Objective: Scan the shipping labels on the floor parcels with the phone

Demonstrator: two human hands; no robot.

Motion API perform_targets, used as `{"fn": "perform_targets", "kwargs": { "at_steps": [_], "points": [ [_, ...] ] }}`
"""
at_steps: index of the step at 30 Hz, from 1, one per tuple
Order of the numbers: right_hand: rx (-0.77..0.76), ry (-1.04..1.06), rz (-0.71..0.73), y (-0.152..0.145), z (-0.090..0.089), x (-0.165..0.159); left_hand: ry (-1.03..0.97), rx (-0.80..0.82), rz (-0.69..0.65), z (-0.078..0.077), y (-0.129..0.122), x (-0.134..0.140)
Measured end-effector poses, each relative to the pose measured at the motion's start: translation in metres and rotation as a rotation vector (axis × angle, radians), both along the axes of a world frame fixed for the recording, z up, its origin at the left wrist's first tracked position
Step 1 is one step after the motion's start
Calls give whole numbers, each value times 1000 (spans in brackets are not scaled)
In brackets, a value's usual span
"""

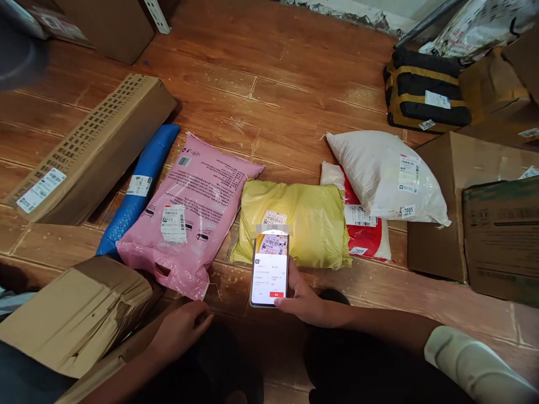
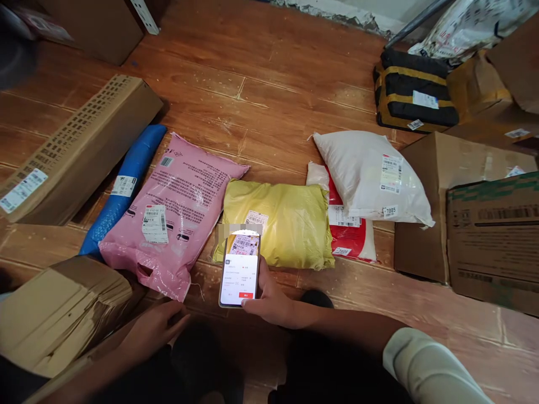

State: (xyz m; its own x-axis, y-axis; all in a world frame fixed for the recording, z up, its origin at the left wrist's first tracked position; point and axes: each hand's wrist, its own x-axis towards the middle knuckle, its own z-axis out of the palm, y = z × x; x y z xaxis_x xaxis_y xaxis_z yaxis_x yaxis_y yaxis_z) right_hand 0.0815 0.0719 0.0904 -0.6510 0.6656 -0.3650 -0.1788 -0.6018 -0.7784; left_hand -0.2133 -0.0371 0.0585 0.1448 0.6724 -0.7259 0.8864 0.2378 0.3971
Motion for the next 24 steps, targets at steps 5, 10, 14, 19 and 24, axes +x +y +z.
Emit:
{"fn": "perform_targets", "kwargs": {
  "at_steps": [5,10,14,19,24],
  "points": [
    [40,-87,-2,5,4,-1,-13,-18,-18,-1,0,-2],
    [116,-124,-13,4,-1,-1,-17,-20,-15,-4,0,-1],
    [123,-127,37,-4,-11,3,-12,-28,-22,-4,-1,0],
    [76,-106,100,-14,-18,5,-14,-37,-46,-6,-3,0],
    [17,-72,100,-14,-18,5,-16,-41,-54,-6,-5,0]
  ]
}}
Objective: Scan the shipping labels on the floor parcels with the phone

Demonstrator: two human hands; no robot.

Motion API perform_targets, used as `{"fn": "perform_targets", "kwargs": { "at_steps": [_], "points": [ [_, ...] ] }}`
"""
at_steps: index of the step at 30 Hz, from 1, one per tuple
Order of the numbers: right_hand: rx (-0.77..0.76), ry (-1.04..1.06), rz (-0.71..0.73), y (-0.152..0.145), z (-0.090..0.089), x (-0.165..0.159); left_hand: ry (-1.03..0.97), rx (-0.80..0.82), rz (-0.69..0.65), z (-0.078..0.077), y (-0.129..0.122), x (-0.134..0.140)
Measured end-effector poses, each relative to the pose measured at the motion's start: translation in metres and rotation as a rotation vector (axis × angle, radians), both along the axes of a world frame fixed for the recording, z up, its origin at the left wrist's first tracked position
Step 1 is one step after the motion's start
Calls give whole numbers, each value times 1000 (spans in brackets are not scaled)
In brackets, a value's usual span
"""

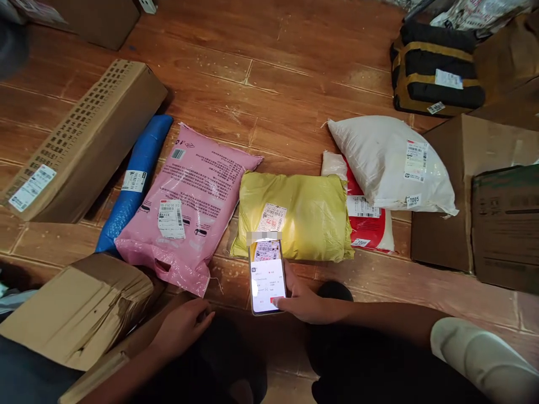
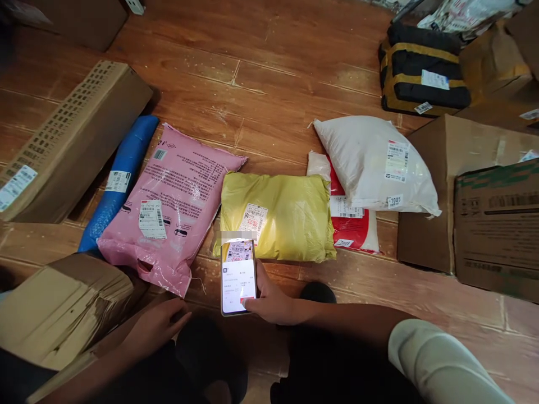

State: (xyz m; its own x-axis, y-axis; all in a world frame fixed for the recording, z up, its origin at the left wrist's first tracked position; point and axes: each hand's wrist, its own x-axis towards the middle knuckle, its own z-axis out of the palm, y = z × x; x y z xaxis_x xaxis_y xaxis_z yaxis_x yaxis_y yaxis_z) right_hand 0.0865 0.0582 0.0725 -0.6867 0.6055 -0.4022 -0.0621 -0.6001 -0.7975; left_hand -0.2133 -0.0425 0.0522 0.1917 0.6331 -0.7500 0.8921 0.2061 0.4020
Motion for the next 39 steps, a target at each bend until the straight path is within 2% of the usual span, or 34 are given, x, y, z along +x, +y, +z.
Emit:
{"fn": "perform_targets", "kwargs": {
  "at_steps": [13,22,25,29,31,35,39],
  "points": [
    [14,-33,-4,-2,-6,2,11,-10,-12,1,3,2],
    [-18,-19,-59,4,0,-5,-16,-13,2,4,7,5],
    [-42,-43,-115,3,-7,-8,-150,-13,97,12,18,17],
    [-19,-29,-100,1,-11,-10,-515,-97,383,32,42,44],
    [12,-27,-67,1,-9,-11,-632,-155,473,42,52,56],
    [53,-63,-70,1,-5,-17,-713,-212,500,54,64,69],
    [83,-125,-121,-1,-7,-22,-752,-232,533,55,65,71]
  ]
}}
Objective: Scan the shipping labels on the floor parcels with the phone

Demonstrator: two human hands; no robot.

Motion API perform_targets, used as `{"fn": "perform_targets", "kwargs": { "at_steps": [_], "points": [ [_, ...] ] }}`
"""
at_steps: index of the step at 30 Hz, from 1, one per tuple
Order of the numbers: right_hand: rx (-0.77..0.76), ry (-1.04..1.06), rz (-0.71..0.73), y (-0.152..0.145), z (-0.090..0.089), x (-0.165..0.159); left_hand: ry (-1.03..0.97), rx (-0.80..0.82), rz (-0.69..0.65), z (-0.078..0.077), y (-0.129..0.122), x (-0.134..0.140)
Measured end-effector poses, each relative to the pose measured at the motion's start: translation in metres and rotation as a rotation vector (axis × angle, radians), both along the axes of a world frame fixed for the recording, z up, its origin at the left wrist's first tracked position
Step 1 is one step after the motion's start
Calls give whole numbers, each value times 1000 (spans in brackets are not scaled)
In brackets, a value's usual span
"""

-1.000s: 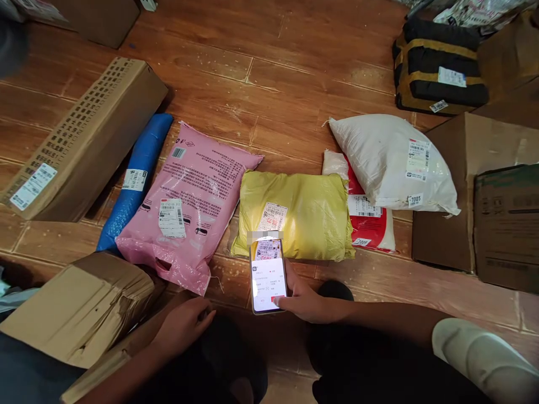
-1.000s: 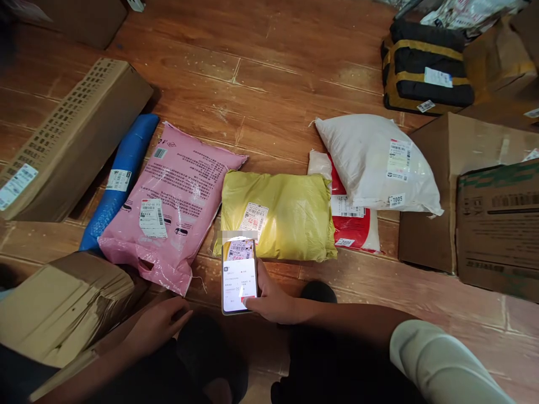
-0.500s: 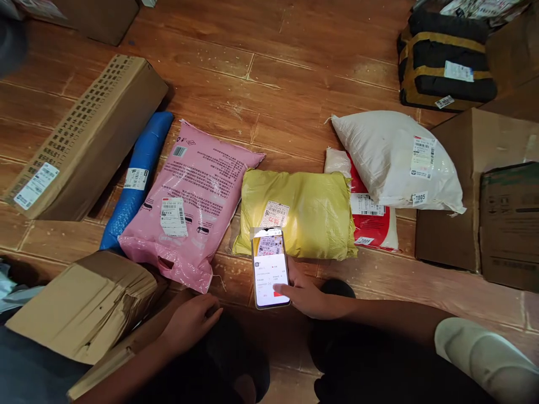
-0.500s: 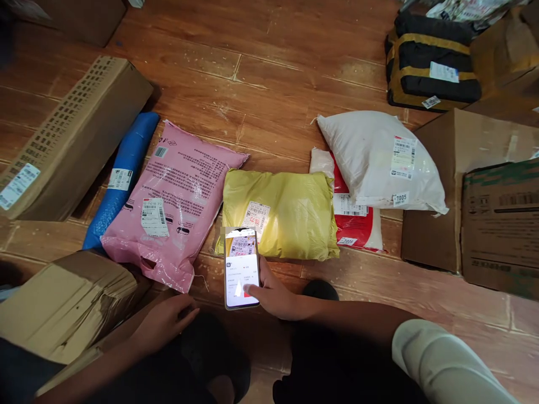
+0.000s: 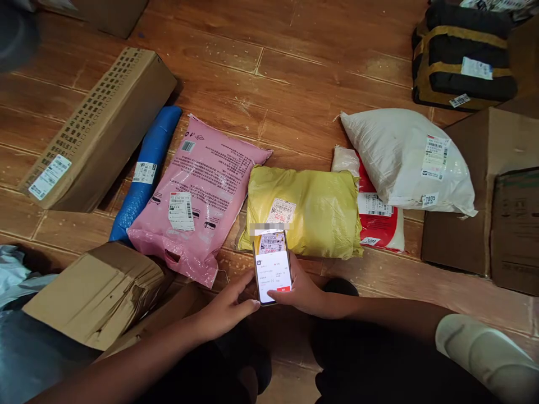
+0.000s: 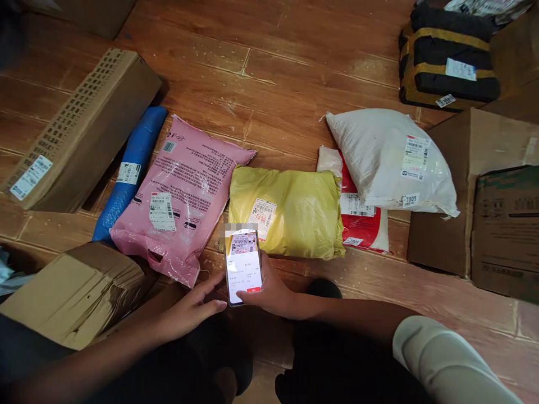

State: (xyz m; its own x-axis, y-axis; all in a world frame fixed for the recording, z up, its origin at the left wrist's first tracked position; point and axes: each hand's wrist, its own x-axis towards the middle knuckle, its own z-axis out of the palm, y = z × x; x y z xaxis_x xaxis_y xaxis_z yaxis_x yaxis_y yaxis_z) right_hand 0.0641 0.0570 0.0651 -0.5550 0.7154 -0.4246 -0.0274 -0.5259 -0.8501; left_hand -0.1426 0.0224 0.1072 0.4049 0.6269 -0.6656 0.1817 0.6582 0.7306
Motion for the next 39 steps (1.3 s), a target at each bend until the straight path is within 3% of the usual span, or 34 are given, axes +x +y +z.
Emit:
{"fn": "perform_targets", "kwargs": {
  "at_steps": [10,39],
  "points": [
    [72,23,-14,-7,-1,-4,3,40,-12,-2,4,-4],
    [16,52,-18,2,13,-2,1,64,-46,5,13,1]
  ]
}}
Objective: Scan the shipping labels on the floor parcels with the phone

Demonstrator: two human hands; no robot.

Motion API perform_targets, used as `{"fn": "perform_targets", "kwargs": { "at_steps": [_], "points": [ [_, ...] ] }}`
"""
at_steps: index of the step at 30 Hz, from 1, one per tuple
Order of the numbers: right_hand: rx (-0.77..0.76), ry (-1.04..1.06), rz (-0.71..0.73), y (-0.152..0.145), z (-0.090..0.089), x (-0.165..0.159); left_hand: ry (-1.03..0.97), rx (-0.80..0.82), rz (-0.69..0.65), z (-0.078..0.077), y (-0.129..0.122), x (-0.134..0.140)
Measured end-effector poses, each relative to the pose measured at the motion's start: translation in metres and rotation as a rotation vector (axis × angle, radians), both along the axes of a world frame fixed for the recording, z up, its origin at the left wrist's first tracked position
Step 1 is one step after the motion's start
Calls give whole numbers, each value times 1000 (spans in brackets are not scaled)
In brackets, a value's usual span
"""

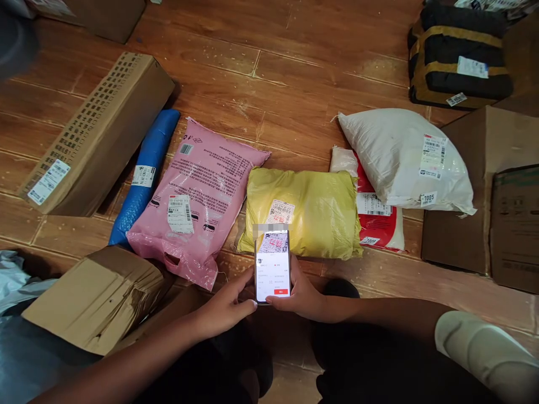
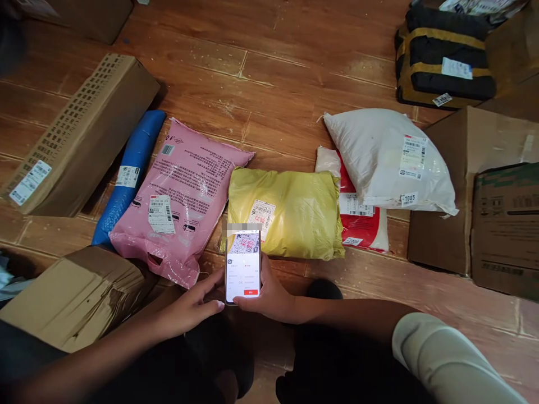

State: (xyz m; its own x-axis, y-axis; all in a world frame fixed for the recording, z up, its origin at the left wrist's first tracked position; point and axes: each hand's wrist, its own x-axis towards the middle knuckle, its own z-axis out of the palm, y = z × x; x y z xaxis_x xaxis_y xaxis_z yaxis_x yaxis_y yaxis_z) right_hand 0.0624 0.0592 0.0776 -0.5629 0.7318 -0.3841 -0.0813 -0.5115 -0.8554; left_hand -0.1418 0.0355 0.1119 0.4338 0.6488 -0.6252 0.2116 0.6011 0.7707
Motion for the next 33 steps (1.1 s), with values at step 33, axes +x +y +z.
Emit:
{"fn": "perform_targets", "kwargs": {
  "at_steps": [33],
  "points": [
    [-10,107,108,9,0,14,-136,-48,27,6,9,0]
  ]
}}
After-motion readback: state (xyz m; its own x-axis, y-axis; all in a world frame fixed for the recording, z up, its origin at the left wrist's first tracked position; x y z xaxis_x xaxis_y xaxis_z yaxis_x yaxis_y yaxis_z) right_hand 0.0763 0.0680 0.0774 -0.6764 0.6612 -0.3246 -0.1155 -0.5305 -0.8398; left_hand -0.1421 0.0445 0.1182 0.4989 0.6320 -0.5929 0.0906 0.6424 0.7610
